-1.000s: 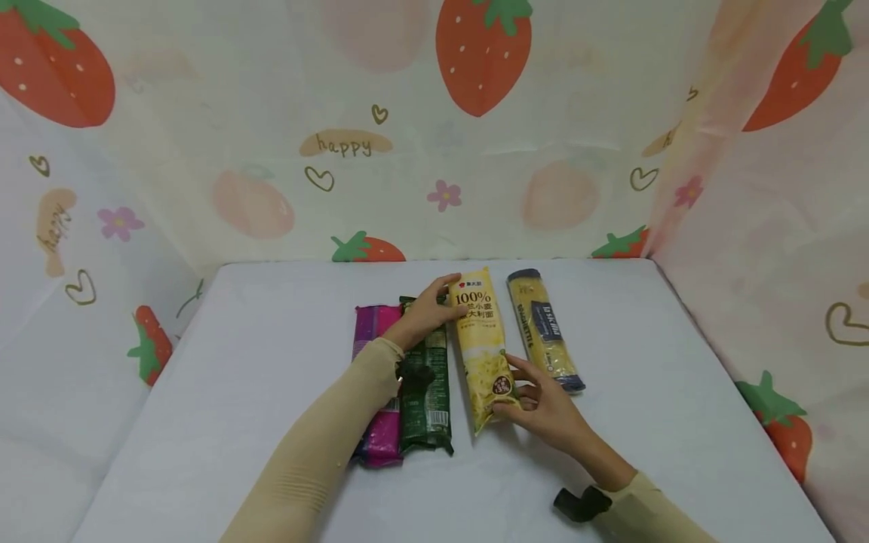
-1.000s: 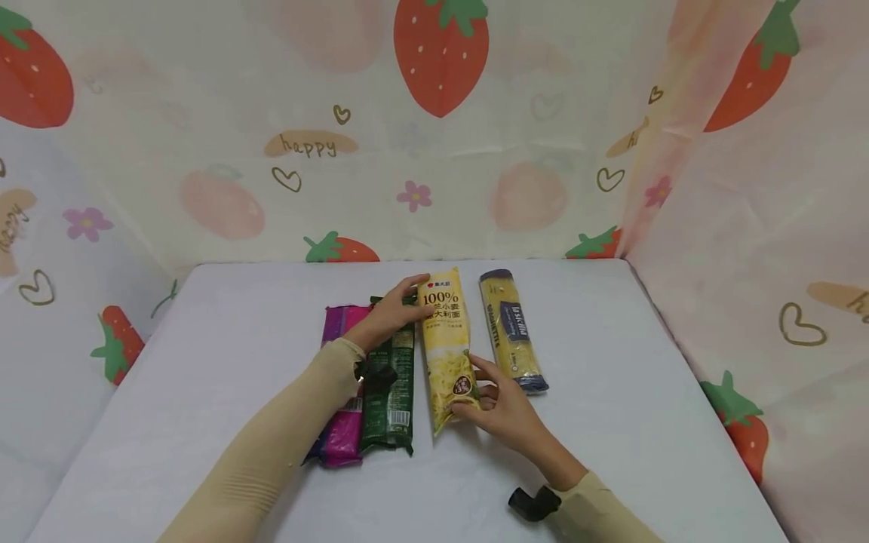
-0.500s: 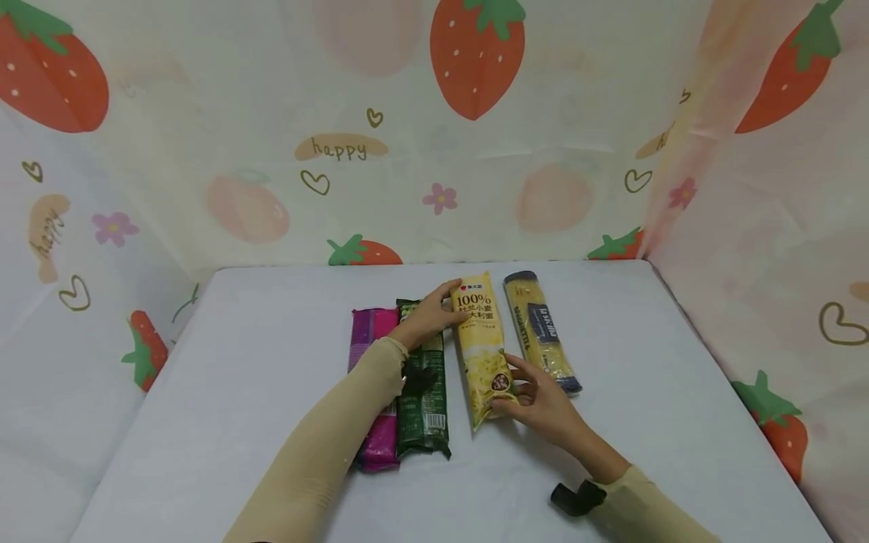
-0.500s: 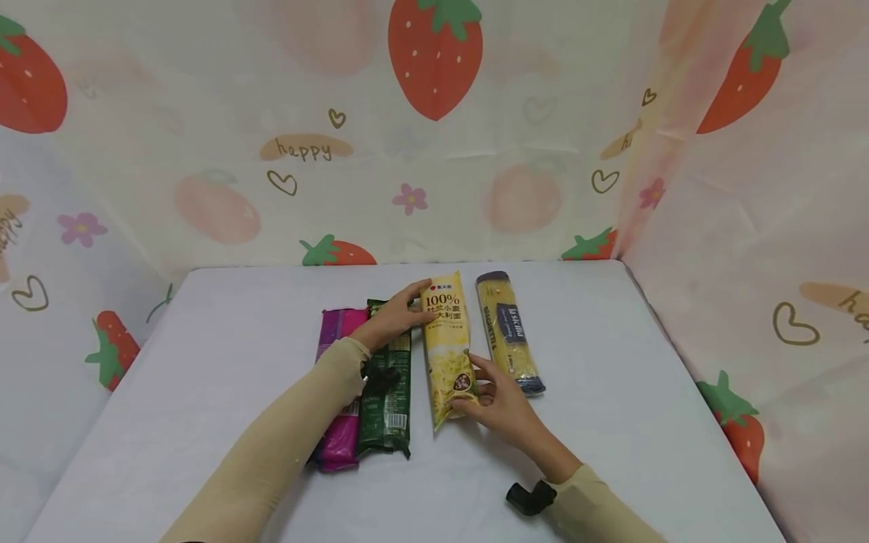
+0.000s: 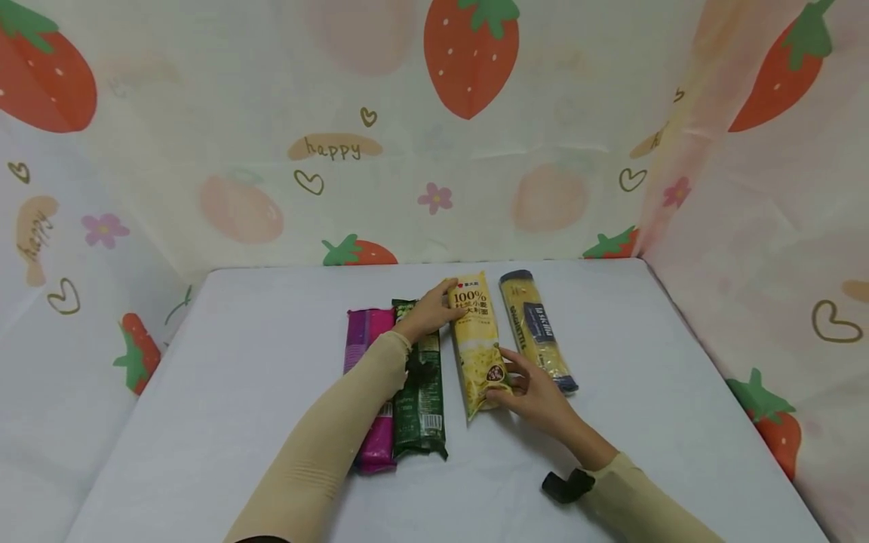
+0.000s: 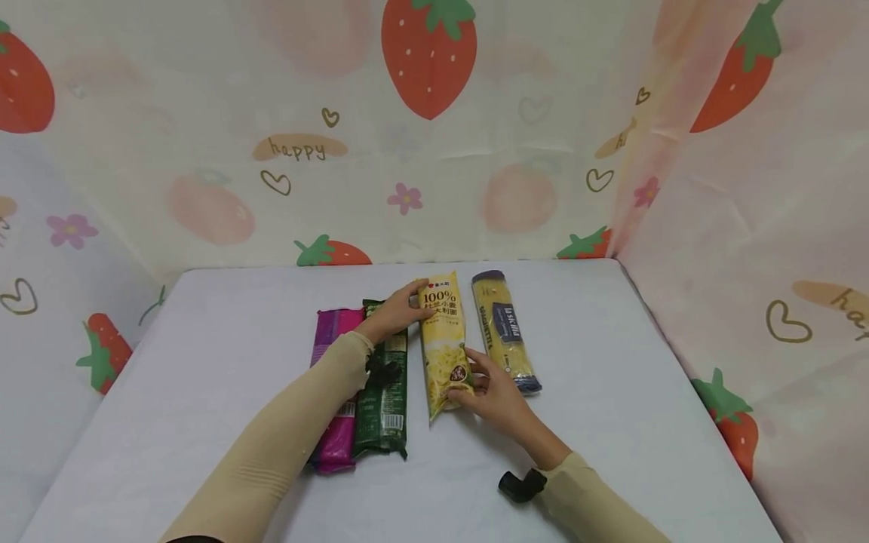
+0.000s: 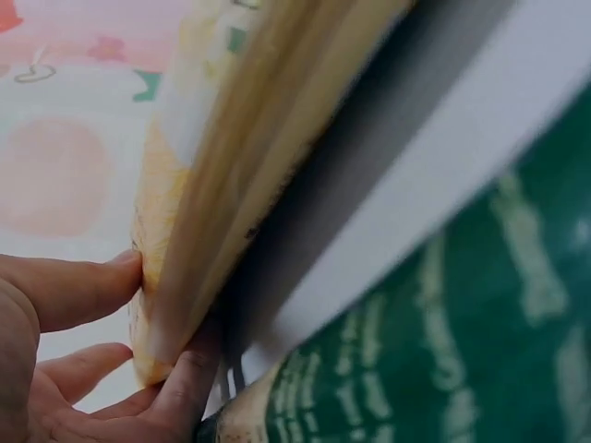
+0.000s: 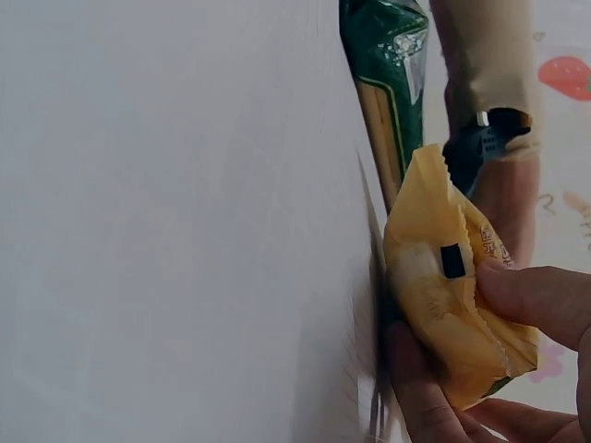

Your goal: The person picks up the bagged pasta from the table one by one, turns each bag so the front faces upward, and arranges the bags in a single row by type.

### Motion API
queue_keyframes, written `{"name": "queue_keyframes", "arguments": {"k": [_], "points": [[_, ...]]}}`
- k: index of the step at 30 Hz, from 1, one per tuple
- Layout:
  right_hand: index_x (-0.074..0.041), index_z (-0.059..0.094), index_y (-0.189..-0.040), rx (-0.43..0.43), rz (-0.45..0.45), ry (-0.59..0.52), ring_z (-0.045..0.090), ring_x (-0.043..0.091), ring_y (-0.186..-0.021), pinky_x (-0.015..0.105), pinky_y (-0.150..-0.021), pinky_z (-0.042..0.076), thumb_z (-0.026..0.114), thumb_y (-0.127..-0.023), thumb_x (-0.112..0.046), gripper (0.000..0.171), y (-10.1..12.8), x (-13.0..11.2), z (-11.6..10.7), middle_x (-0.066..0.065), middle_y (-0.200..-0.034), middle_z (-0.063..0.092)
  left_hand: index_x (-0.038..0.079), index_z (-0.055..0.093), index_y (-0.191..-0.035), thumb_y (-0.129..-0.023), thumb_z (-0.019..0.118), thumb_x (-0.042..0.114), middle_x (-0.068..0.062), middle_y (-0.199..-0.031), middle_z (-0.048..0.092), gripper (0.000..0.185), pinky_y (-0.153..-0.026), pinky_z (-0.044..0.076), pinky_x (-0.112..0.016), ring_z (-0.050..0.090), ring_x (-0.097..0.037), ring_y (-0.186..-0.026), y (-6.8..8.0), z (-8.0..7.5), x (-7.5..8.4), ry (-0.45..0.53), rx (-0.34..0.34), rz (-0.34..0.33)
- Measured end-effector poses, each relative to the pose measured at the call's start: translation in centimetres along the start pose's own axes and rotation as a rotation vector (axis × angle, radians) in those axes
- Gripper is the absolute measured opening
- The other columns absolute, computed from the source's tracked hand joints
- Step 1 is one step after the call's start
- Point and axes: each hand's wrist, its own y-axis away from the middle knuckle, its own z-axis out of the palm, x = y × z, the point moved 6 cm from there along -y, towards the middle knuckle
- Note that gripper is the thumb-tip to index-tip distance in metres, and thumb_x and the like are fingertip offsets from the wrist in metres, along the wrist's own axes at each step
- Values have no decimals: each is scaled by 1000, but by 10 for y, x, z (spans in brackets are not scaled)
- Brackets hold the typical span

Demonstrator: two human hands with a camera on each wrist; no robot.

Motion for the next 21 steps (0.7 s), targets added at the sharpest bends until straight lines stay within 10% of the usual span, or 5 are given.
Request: {"name": "queue_keyframes", "arguments": {"k": [21], "points": [[10,40,-160,39,13,245,60,41,-131,56,-113,48,86,-95,-17,84,0,-4,3,26,-142,57,8,34,-169,-111,63,17,-24,-160,48,65,-111,47,-48,56,-35,-137,-1,1,6,-236,-7,-4]]}}
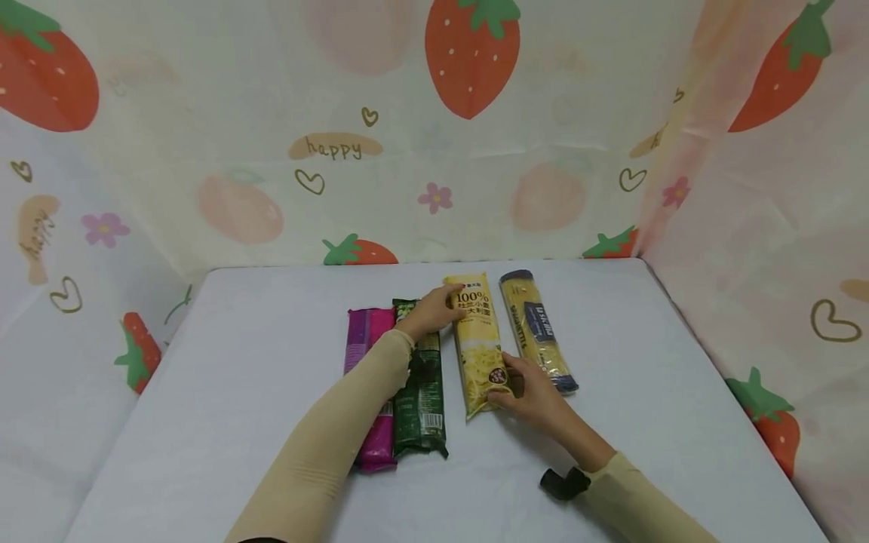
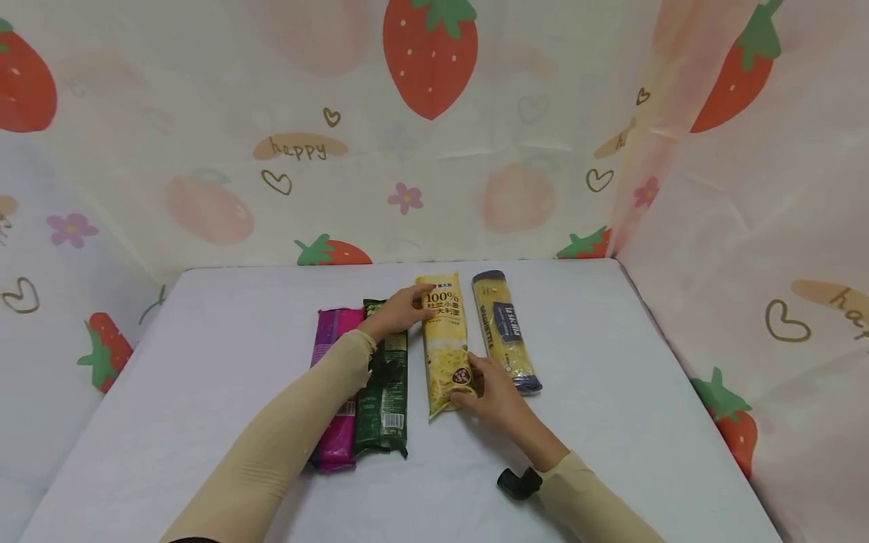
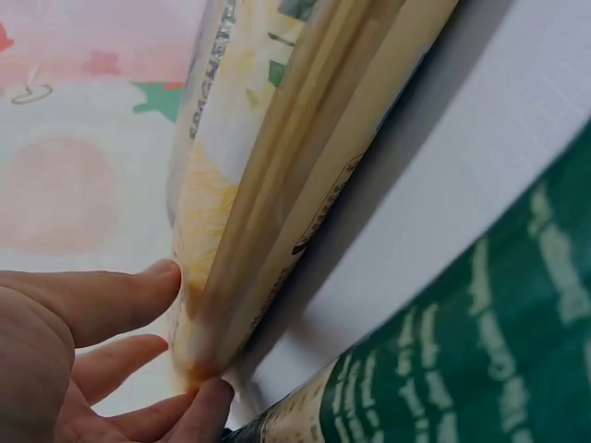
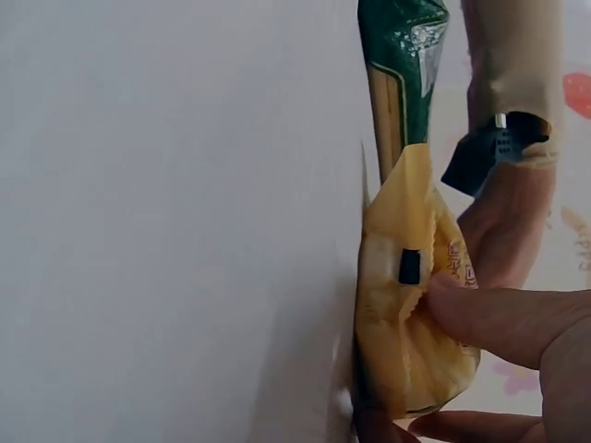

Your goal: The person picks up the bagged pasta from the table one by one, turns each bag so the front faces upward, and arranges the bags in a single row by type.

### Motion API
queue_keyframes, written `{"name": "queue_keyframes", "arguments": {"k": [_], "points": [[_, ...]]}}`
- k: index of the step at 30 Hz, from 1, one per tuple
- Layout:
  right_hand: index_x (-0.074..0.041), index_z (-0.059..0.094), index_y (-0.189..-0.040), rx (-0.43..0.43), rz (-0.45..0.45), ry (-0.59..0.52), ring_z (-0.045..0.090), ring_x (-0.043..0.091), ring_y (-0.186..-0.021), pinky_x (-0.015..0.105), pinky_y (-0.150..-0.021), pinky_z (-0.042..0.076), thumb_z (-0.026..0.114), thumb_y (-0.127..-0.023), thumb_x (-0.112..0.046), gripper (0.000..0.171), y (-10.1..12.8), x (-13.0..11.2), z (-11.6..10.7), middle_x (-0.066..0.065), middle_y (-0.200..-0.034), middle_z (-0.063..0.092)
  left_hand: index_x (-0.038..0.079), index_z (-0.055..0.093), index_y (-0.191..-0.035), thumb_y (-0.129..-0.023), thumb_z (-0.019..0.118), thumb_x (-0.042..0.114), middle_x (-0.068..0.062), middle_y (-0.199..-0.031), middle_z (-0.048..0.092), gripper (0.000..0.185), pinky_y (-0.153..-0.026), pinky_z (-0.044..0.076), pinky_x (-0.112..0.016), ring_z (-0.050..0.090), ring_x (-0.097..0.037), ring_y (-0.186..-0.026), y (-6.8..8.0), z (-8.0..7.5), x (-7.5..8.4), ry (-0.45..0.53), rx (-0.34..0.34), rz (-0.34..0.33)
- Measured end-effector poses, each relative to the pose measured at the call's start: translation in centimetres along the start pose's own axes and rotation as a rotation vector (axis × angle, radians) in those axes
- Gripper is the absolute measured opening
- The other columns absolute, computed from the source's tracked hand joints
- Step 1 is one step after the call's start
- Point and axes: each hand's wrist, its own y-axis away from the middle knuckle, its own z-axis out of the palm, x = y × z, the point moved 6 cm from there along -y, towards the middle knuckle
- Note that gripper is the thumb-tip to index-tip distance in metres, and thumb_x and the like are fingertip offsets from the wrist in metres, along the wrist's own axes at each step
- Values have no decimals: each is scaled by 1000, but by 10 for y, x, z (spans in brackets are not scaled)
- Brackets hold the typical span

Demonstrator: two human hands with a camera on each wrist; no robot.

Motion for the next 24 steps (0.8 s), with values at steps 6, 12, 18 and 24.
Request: {"name": "queue_keyframes", "arguments": {"k": [6,12,18,24], "points": [[11,40,-159,2,-6,57,55,46,-137,58,-117,44,86,-95,-18,84,3,-6,-1,29,-148,53,7,35,-168,-110,64,18,-23,-166,42,65,-119,44,-52,45,-38,-151,7,-5,1,-11,-15,15],[5,30,-166,26,-14,27,45,48,-147,59,-122,38,83,-98,-21,90,7,-10,-2,30,-160,41,3,42,-164,-111,62,17,-21,-166,43,58,-122,41,-52,41,-39,-154,14,-16,-1,-32,-11,68],[3,37,-164,96,-134,-14,49,46,-145,55,-118,44,80,-99,-15,80,9,-21,-1,27,-158,47,6,47,-162,-112,60,17,-18,-166,45,53,-121,41,-53,41,-40,-154,22,-29,-5,-11,2,97],[2,48,-159,157,-250,-70,56,40,-140,51,-115,49,80,-97,-6,70,9,-31,0,22,-153,54,7,52,-159,-112,61,17,-16,-165,47,50,-117,45,-56,45,-40,-150,31,-45,-13,-60,35,117]]}}
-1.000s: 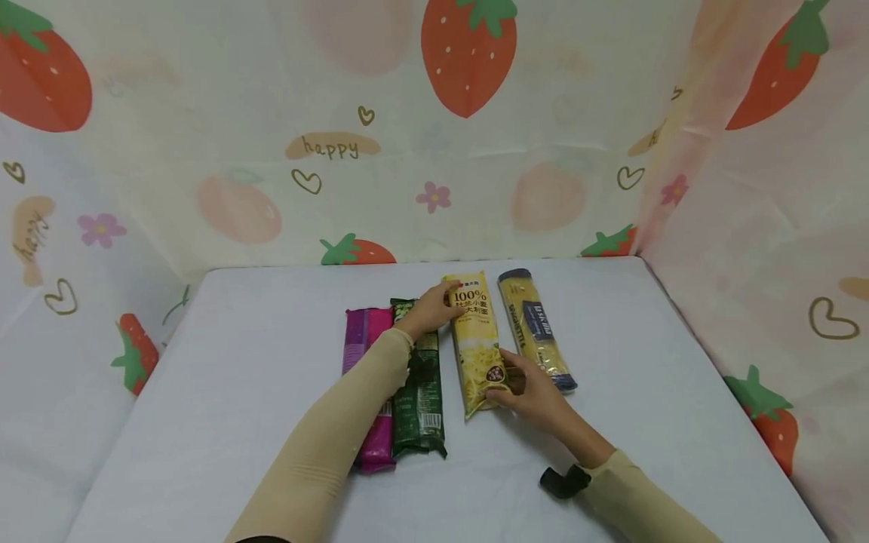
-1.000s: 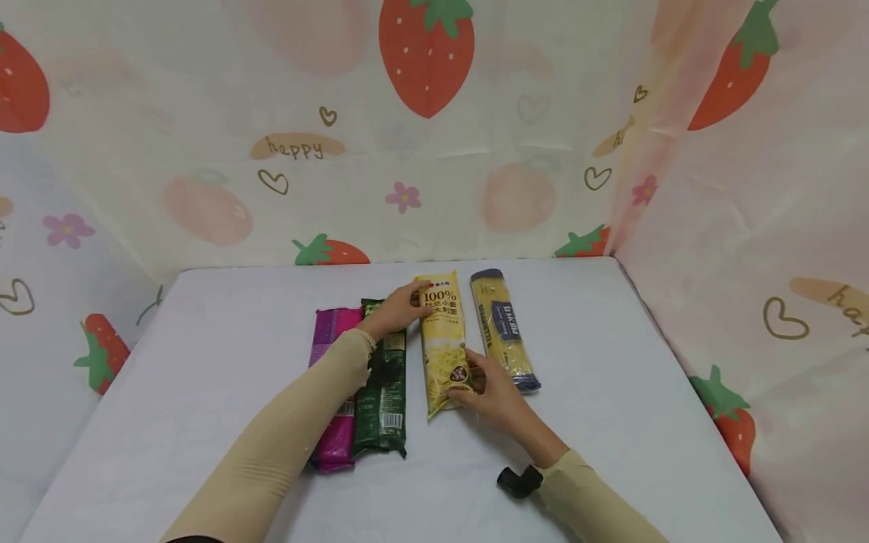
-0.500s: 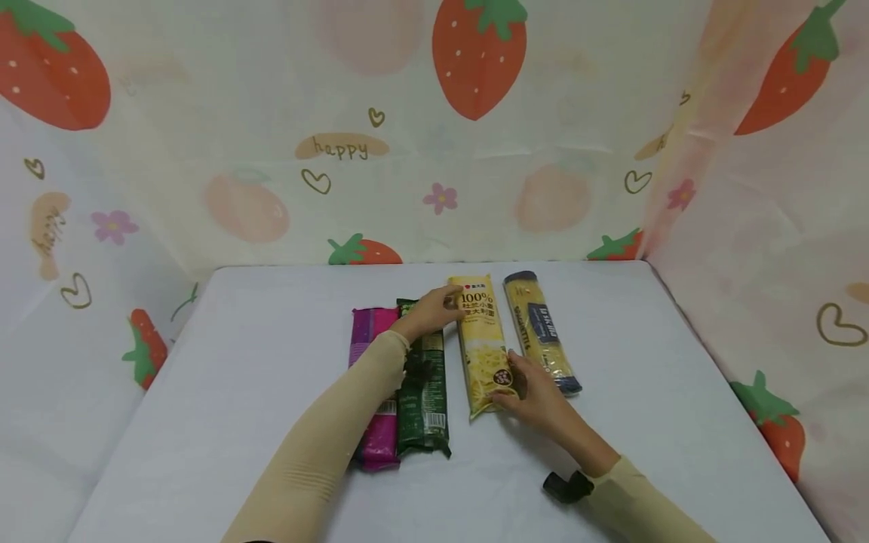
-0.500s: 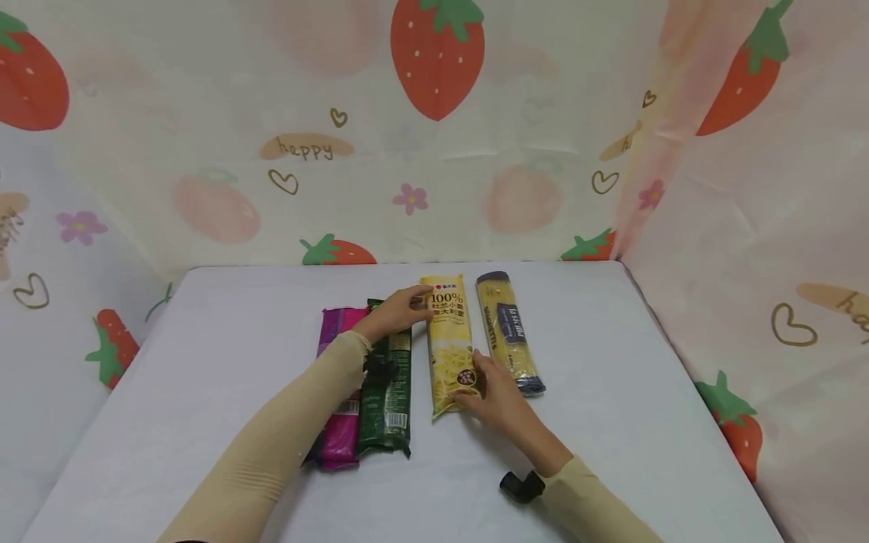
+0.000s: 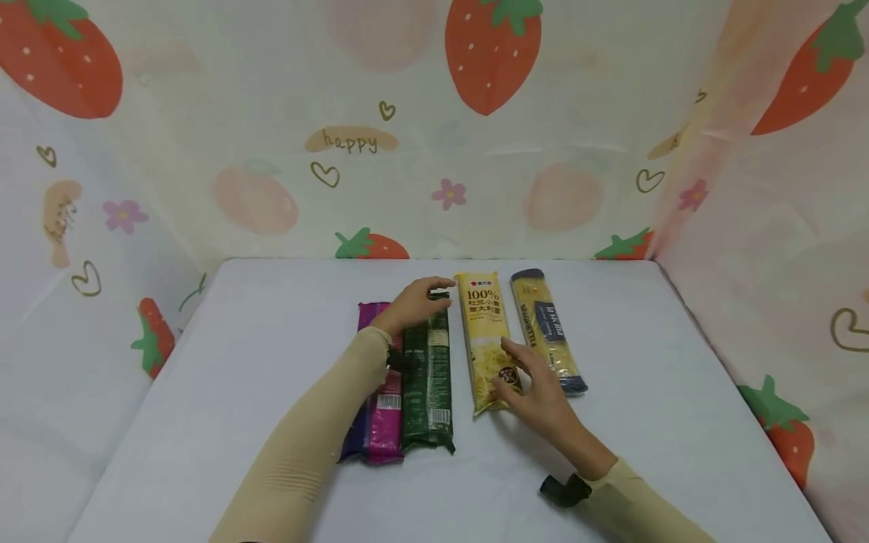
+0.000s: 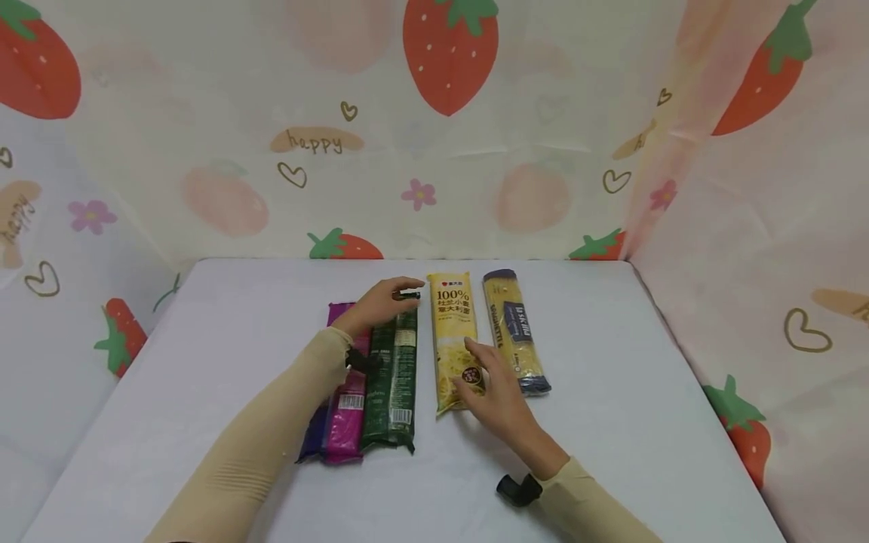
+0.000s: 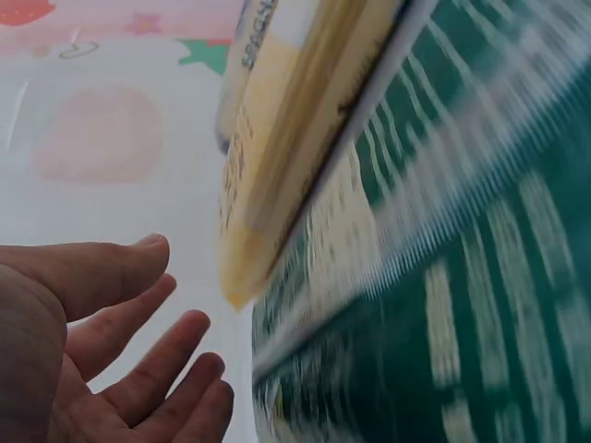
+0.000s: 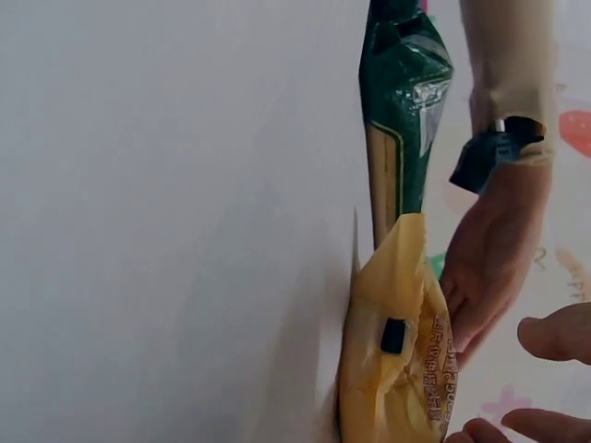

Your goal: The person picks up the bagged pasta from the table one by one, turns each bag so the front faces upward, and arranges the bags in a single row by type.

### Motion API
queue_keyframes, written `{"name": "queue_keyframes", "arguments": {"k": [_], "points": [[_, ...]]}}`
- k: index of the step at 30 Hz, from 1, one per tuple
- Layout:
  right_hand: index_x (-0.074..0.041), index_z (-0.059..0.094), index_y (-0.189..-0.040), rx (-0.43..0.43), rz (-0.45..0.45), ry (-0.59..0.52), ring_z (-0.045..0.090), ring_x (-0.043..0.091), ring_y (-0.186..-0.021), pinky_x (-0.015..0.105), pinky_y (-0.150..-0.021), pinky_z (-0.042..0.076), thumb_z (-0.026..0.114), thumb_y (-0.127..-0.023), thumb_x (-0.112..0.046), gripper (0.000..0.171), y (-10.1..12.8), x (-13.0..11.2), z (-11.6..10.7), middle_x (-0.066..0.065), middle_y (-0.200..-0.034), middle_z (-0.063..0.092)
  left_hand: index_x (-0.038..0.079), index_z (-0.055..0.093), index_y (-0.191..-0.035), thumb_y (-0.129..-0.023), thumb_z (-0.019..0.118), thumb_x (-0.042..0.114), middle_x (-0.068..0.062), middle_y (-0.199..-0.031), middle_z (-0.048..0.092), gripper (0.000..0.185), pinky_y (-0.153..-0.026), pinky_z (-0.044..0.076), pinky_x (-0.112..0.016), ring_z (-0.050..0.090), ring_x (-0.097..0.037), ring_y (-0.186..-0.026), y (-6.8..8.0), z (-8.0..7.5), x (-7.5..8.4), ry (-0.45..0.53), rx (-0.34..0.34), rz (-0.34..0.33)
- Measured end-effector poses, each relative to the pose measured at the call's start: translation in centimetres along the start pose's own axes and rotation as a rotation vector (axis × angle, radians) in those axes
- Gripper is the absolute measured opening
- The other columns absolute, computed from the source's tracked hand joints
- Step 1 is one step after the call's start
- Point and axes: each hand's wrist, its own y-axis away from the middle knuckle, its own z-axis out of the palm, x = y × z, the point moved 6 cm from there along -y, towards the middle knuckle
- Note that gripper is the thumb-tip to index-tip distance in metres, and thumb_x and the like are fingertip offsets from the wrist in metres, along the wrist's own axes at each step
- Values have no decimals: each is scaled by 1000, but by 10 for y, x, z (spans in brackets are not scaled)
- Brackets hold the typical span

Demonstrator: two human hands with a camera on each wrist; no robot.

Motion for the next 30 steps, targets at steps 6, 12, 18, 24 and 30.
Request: {"name": "queue_keyframes", "arguments": {"k": [6,12,18,24,30], "points": [[1,51,-156,-56,-78,-61,62,38,-132,49,-108,55,81,-97,-5,67,-2,-10,10,20,-150,57,6,52,-159,-111,63,19,-18,-166,44,51,-116,46,-56,45,-39,-150,9,-14,-13,-30,13,-38],[-5,49,-160,-144,-37,-105,58,34,-137,54,-111,51,81,-99,-15,70,1,-16,24,16,-150,58,0,51,-158,-109,65,17,-22,-164,46,53,-122,40,-56,44,-40,-151,16,-23,-20,-84,-19,-7],[-7,47,-161,-201,-49,-114,56,34,-140,52,-115,48,83,-98,-16,73,0,-27,36,19,-153,55,-4,48,-158,-108,68,20,-24,-163,47,59,-126,33,-56,37,-42,-155,16,-28,-27,-161,-39,18],[-8,45,-163,-248,-83,-46,56,34,-139,52,-115,49,83,-98,-19,76,0,-32,44,20,-153,54,-3,44,-161,-106,71,23,-24,-164,45,66,-127,33,-55,37,-41,-155,18,-28,-31,-195,-60,-25],[-7,43,-164,-276,-86,1,55,35,-139,56,-112,50,84,-98,-26,80,1,-35,51,19,-153,55,-2,42,-162,-104,74,21,-24,-165,43,70,-128,31,-54,34,-41,-156,17,-25,-38,-228,-73,-45]]}}
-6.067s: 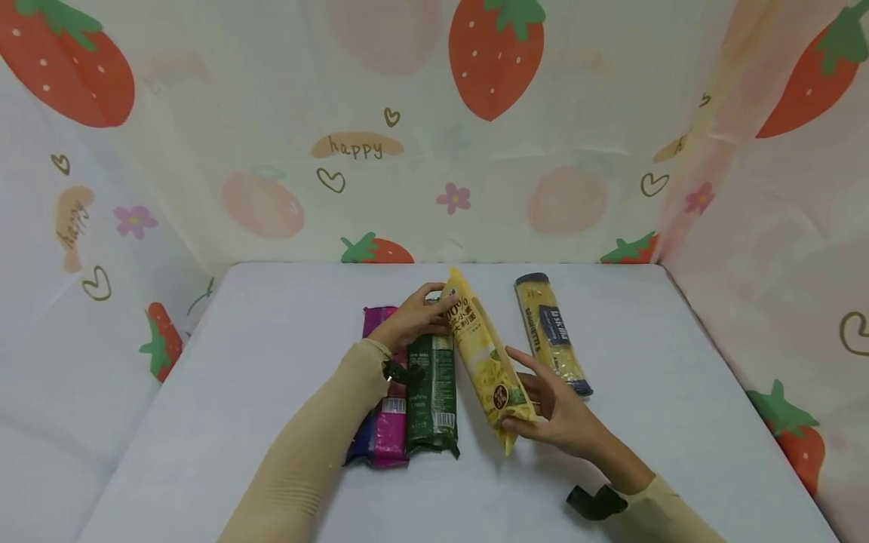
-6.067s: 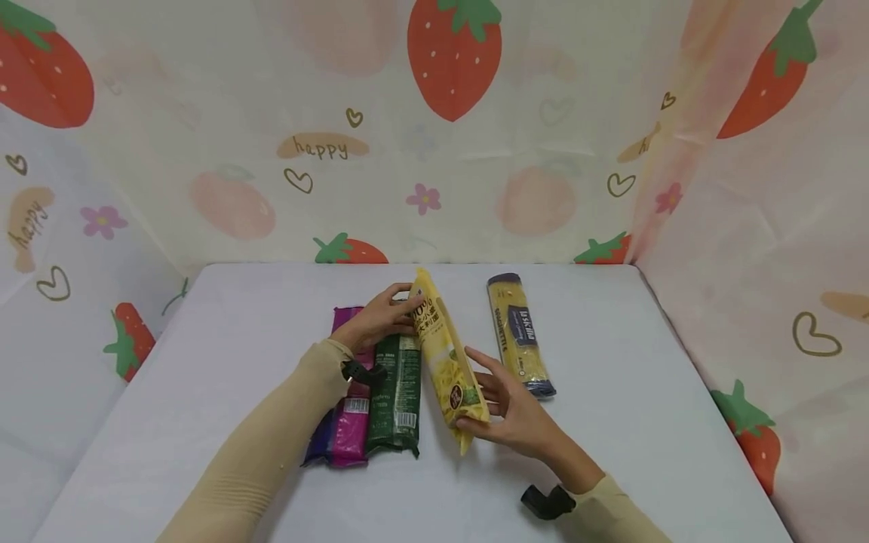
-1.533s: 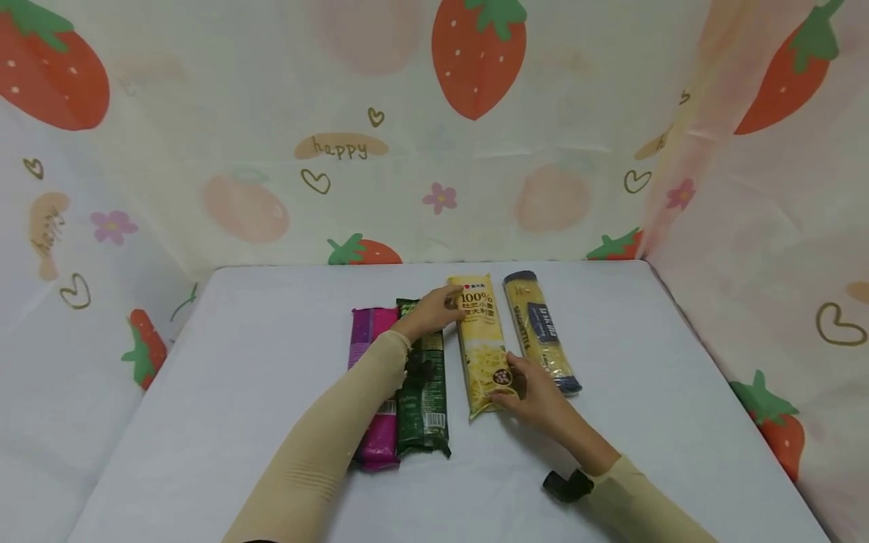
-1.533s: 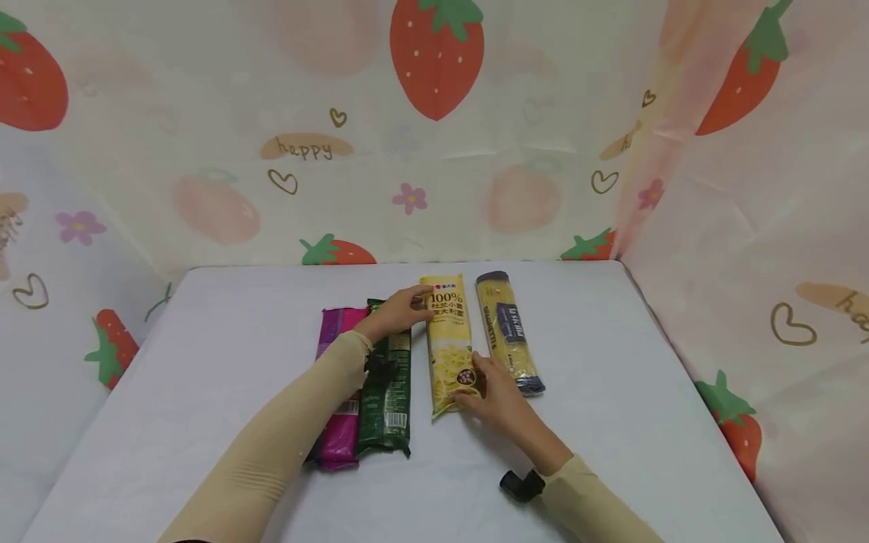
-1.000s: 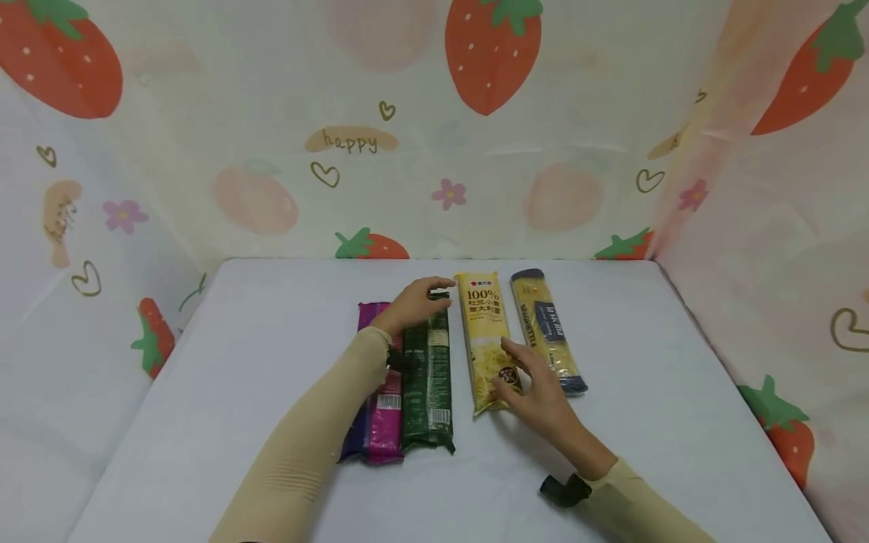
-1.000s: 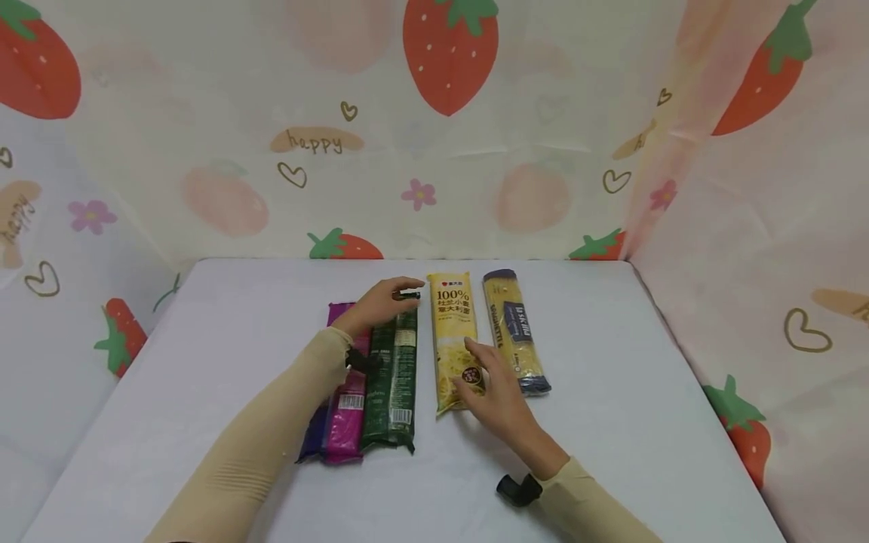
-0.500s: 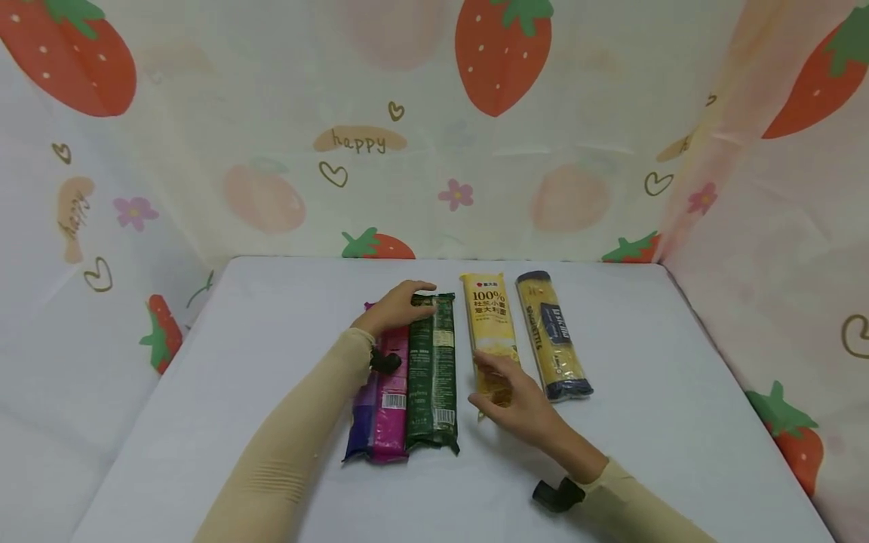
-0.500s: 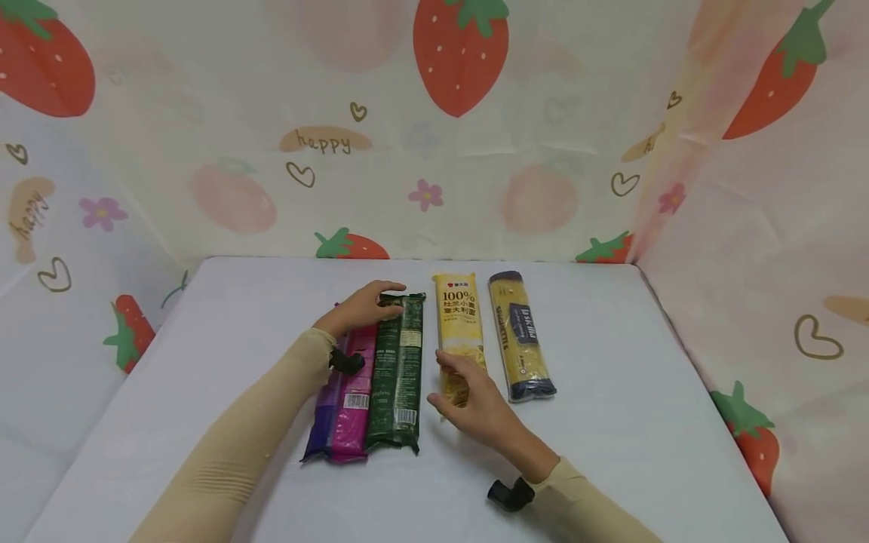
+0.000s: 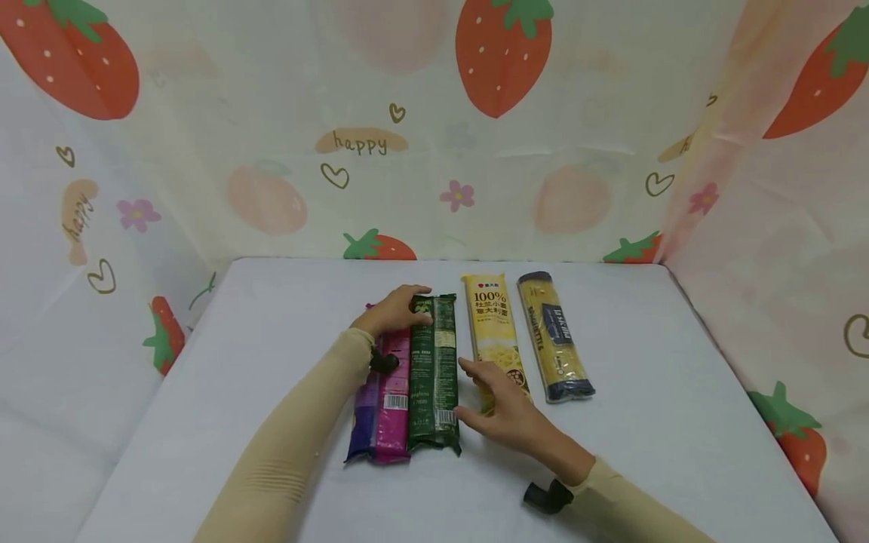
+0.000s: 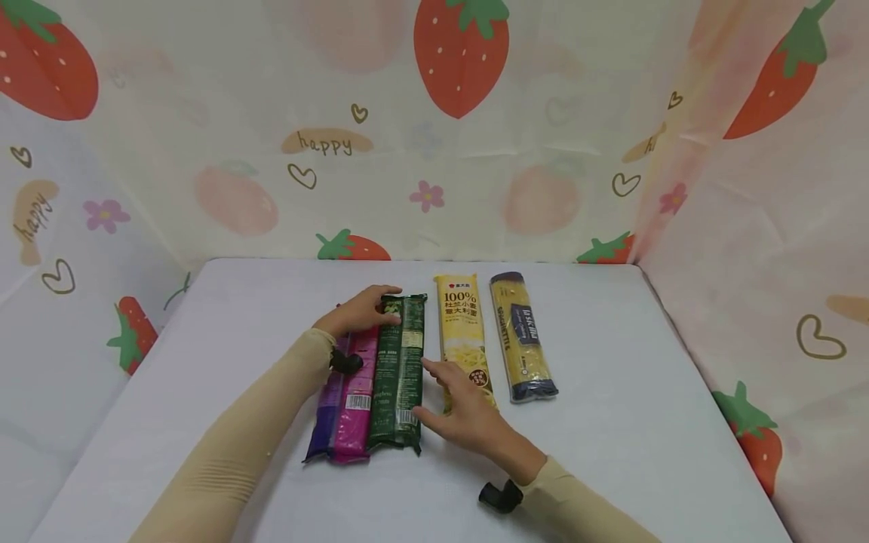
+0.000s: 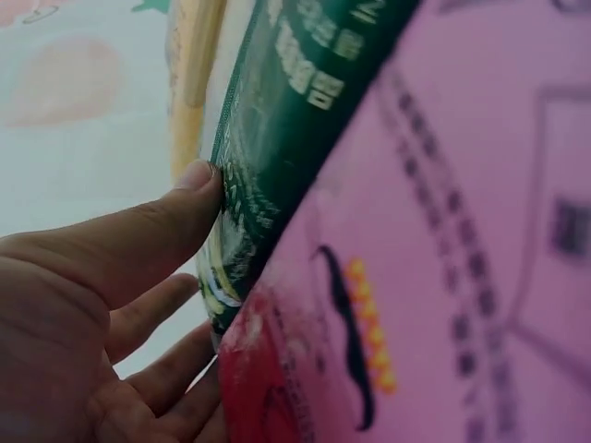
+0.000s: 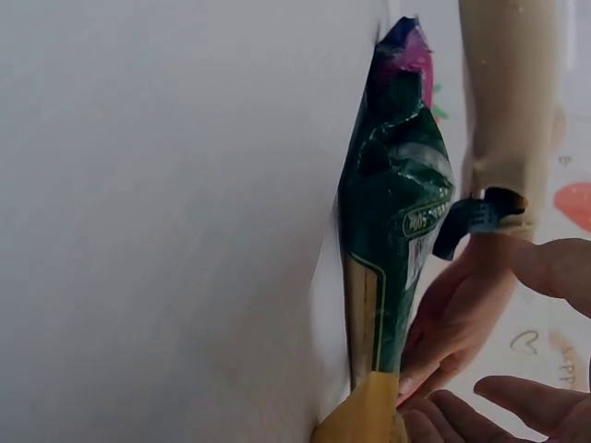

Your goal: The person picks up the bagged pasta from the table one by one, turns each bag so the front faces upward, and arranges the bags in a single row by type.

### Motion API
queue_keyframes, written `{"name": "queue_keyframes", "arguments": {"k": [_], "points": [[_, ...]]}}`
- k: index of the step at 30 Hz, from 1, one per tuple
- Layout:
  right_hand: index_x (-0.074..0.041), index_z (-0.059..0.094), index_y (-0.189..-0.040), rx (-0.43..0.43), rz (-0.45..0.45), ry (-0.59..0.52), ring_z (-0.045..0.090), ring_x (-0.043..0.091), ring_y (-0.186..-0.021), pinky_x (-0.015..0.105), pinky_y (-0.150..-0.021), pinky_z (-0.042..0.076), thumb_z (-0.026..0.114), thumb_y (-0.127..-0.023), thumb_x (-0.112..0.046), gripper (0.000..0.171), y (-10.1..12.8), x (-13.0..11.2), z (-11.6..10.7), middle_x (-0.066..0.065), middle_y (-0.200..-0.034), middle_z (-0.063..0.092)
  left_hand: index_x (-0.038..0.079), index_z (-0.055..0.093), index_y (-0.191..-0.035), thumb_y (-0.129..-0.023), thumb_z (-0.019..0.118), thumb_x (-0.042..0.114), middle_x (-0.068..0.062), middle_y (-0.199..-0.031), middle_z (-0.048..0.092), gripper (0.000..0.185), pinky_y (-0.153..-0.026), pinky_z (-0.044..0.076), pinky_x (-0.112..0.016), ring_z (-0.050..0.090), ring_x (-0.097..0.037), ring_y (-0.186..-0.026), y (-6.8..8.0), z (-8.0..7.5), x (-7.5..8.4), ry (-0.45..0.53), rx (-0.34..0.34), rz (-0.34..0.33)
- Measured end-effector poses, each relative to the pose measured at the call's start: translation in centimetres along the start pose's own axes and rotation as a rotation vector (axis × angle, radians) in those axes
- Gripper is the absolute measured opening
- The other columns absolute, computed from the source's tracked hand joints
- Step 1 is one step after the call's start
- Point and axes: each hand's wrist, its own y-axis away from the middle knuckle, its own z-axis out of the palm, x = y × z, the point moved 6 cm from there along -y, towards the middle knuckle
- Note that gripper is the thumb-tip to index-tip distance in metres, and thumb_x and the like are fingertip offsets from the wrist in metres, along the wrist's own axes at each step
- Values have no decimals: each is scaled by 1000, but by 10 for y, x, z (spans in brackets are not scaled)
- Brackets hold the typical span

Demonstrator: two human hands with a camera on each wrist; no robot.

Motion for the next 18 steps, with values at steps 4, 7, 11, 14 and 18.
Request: {"name": "queue_keyframes", "arguments": {"k": [4,7,11,14,18], "points": [[-8,41,-166,-25,21,12,52,34,-144,57,-114,48,84,-97,-32,85,-1,1,4,17,-157,51,-1,42,-162,-104,74,21,-25,-165,42,70,-128,30,-54,34,-42,-156,-1,2,-1,-24,-1,-28],[-10,39,-167,-43,62,27,49,34,-147,59,-115,46,85,-96,-38,89,-2,1,8,13,-162,48,0,41,-164,-104,74,23,-25,-166,40,72,-128,30,-55,33,-42,-157,0,4,-1,-27,-12,-56],[-11,36,-168,-69,98,54,46,37,-149,61,-117,43,86,-93,-44,97,-4,0,15,13,-165,43,2,39,-165,-106,73,27,-25,-168,38,73,-128,30,-55,32,-42,-158,1,4,-1,-39,-31,-85],[-8,34,-169,-89,97,85,44,39,-150,62,-118,43,88,-90,-48,104,-7,-2,19,16,-165,41,1,39,-165,-106,73,28,-26,-168,37,73,-128,30,-55,32,-42,-158,1,4,-1,-54,-37,-95],[-7,32,-169,-112,104,123,42,41,-151,62,-116,44,89,-87,-53,111,-9,-4,25,18,-166,38,1,41,-164,-105,73,27,-26,-167,38,72,-127,31,-55,33,-43,-157,1,3,-1,-70,-31,-98]]}}
